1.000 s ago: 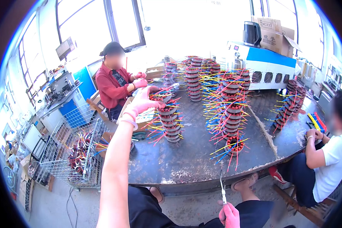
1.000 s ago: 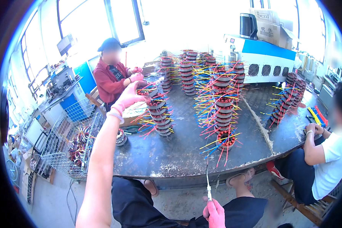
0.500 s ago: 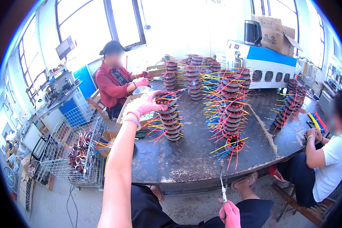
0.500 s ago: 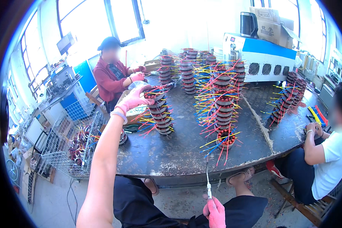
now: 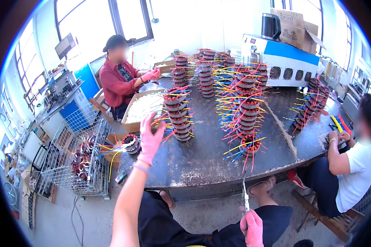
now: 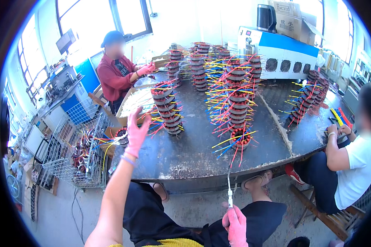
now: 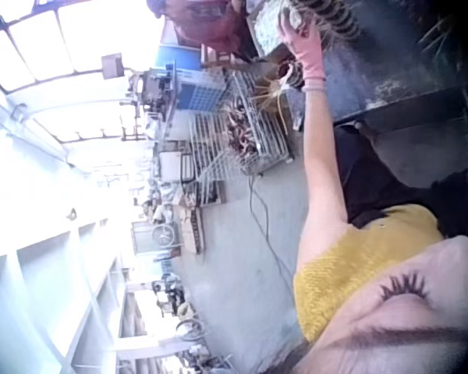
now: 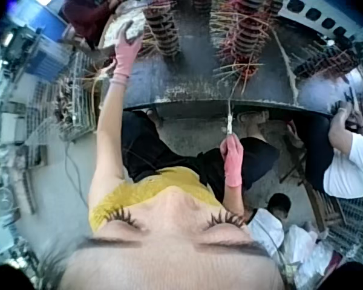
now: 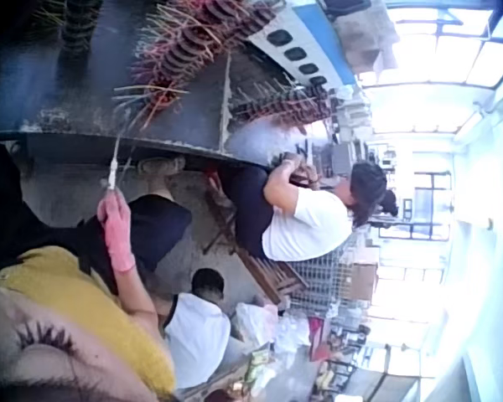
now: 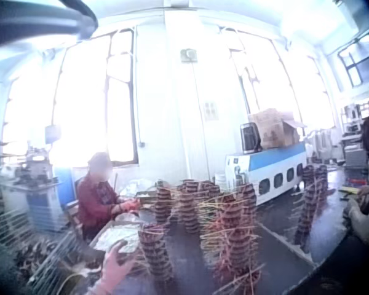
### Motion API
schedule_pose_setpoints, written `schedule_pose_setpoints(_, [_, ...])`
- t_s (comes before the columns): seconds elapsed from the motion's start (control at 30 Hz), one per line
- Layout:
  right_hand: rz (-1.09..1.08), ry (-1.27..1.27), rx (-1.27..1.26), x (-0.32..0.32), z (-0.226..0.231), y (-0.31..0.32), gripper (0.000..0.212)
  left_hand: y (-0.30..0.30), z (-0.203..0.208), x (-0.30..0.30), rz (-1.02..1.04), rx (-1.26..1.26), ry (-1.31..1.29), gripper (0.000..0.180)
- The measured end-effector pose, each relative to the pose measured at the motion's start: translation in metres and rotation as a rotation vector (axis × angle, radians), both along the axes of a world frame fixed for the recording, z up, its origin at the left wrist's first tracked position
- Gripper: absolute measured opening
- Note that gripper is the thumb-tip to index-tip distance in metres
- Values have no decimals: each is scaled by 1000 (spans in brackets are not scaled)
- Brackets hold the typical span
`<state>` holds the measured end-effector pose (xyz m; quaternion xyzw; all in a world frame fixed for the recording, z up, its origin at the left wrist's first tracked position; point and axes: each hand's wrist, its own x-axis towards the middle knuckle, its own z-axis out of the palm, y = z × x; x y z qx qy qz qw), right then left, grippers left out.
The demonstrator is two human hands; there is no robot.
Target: The person uses a handheld heating tool to melt and secure wire connections on a motor stator by hand and then places the finished component onto a stack on the table.
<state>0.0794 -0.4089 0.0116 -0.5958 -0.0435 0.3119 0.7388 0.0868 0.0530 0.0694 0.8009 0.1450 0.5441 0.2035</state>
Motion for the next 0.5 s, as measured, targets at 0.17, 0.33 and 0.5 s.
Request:
schedule_pose_setpoints(0.17, [5,-46,-42,0,23,5,40,5,-122,0,-200,-763,26,59])
schedule_pose_setpoints(0.33, [-10,-32,-20,6,18,0,42,-26,-123,62,-150,-943,-47,95])
schedule_pose_setpoints(0.5, [-15,-41,28,15,6,-4,34,-38,-125,91,234,-678,159,115])
